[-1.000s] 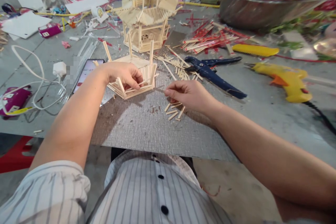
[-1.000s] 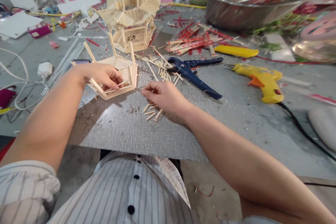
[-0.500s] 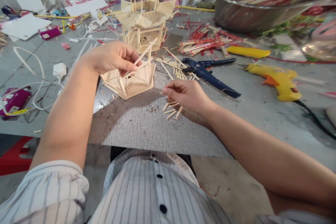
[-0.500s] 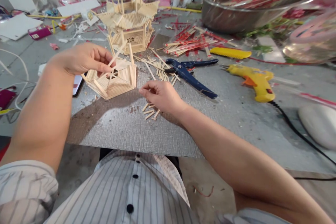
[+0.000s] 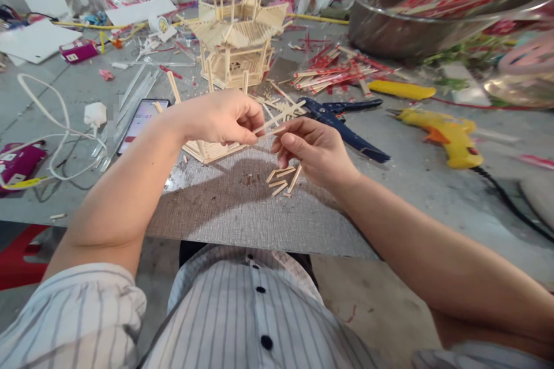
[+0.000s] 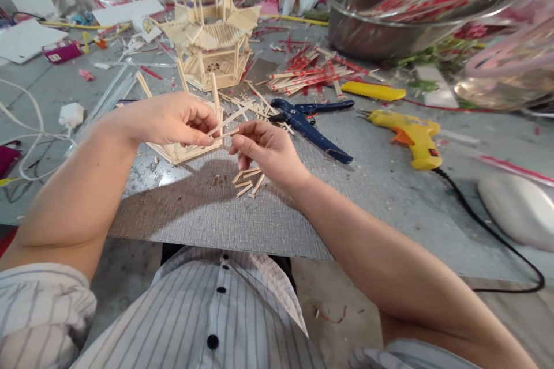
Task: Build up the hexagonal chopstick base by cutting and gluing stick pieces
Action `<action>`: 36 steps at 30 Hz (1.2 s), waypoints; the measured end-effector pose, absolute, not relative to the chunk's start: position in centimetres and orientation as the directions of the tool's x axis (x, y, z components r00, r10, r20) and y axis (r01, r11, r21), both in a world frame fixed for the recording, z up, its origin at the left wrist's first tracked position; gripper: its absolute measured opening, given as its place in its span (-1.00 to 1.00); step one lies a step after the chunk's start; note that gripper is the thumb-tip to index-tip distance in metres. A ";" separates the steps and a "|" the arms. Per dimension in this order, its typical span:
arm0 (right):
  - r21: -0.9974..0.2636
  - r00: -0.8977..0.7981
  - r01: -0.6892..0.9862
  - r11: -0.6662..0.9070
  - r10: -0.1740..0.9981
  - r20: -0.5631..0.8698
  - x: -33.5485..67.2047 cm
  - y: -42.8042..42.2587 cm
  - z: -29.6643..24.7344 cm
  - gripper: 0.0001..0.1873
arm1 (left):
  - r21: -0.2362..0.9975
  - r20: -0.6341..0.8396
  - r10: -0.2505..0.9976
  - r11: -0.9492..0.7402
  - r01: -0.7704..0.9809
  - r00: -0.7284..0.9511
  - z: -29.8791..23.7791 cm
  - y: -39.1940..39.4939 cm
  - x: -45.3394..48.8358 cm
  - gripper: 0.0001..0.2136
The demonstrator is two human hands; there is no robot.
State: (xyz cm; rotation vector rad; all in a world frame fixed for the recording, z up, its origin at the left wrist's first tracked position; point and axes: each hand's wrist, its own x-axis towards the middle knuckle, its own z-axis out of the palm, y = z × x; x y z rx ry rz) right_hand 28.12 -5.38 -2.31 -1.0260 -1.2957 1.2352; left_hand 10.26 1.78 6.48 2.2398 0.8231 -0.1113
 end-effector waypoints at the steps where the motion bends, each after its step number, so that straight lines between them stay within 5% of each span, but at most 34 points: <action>1: -0.992 -0.095 -0.084 0.094 0.990 0.102 28.0 -5.4 -2.3 -0.56 | 0.590 -0.328 0.522 -0.538 0.602 0.787 6.3 1.9 10.3 -0.77; 6: -0.994 -0.059 -0.106 -0.007 0.998 -0.001 27.4 -5.2 -2.4 -0.70 | 0.571 -0.366 0.529 -0.522 0.634 0.766 6.9 1.7 10.3 -0.77; 12: -0.978 -0.054 -0.088 -0.192 0.981 -0.187 25.9 -4.2 -2.4 -0.90 | 0.557 -0.186 0.687 -0.515 0.652 0.702 8.6 2.6 8.2 -0.70; 17: -0.939 -0.011 -0.157 -0.305 0.952 -0.307 24.2 -3.6 -2.2 -0.90 | 0.520 -0.277 0.760 -0.397 0.757 0.589 6.0 6.6 6.3 -0.65; 28: -0.923 0.015 -0.224 -0.314 0.946 -0.325 22.7 -3.8 -3.2 -0.91 | 0.477 -0.482 0.616 -0.413 0.776 0.624 2.0 7.9 7.0 -0.76; 36: -0.936 0.047 -0.226 -0.271 0.956 -0.288 22.2 -4.2 -3.2 -0.93 | 0.416 -0.495 0.640 -0.420 0.807 0.588 1.8 7.3 7.7 -0.81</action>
